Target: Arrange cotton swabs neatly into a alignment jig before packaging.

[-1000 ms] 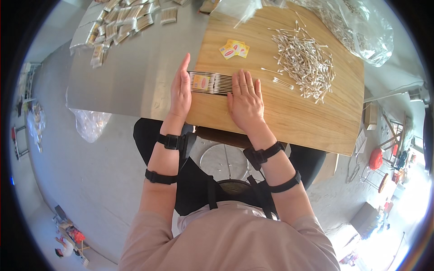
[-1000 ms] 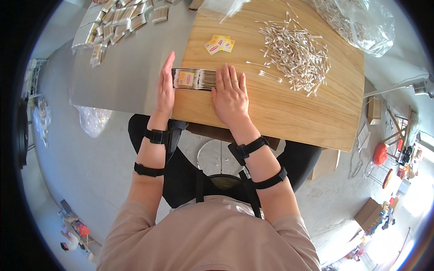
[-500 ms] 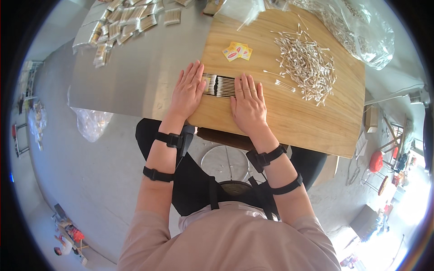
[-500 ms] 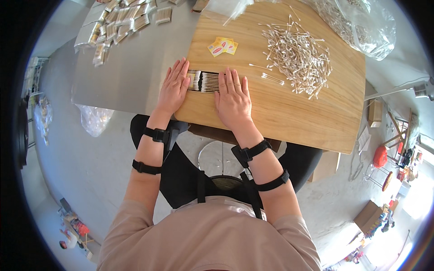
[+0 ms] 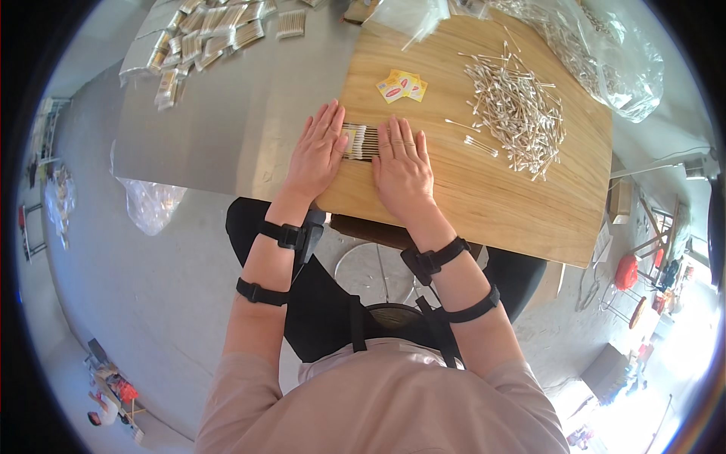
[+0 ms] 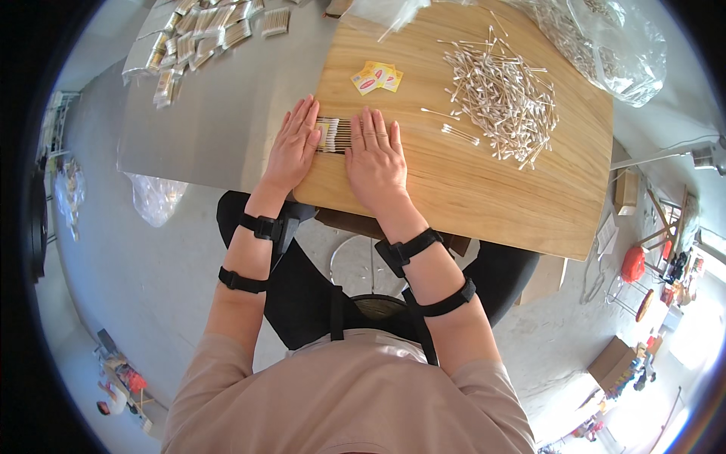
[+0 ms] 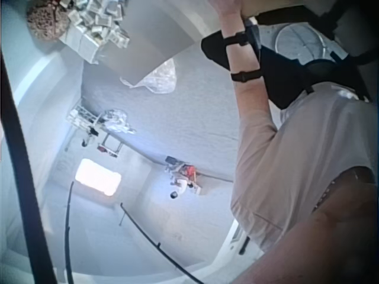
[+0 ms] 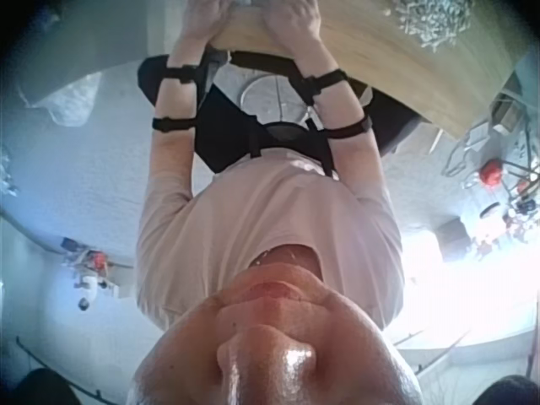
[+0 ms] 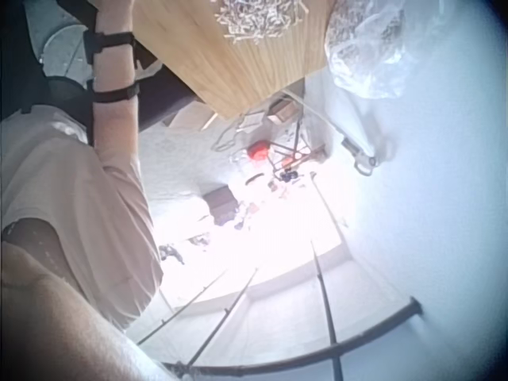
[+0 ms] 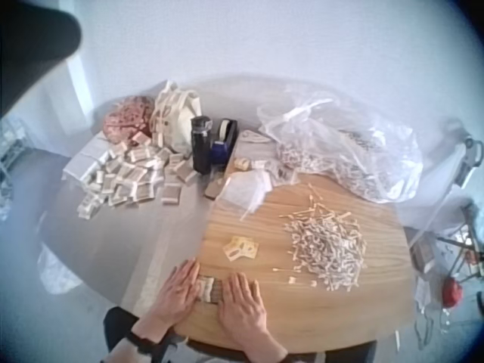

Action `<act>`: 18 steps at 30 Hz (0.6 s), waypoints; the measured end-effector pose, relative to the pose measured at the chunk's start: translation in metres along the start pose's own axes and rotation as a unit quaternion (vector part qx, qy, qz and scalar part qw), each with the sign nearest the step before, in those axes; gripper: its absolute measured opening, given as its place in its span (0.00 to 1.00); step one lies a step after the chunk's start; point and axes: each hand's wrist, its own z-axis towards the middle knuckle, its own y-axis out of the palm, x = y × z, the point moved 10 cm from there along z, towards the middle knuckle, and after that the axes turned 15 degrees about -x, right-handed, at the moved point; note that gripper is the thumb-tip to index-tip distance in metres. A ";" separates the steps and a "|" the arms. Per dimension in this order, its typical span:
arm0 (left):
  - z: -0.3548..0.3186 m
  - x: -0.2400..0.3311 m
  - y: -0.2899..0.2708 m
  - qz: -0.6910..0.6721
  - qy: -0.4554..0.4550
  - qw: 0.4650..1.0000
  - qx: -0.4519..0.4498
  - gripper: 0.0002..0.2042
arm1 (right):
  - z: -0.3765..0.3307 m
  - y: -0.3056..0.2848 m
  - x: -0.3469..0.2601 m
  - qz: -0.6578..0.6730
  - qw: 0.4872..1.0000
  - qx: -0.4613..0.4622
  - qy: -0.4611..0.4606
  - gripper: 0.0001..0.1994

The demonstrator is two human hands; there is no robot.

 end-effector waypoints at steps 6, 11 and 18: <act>-0.001 -0.001 -0.001 -0.079 0.008 0.997 0.014 0.25 | 0.003 0.009 -0.006 0.005 0.999 -0.016 0.027 0.28; -0.003 -0.015 -0.004 -0.436 -0.013 0.898 0.058 0.30 | 0.003 0.017 -0.009 -0.005 0.998 -0.032 0.054 0.28; -0.004 -0.021 -0.007 -0.614 -0.002 0.782 0.104 0.35 | 0.000 -0.002 0.003 0.164 0.986 0.008 0.035 0.28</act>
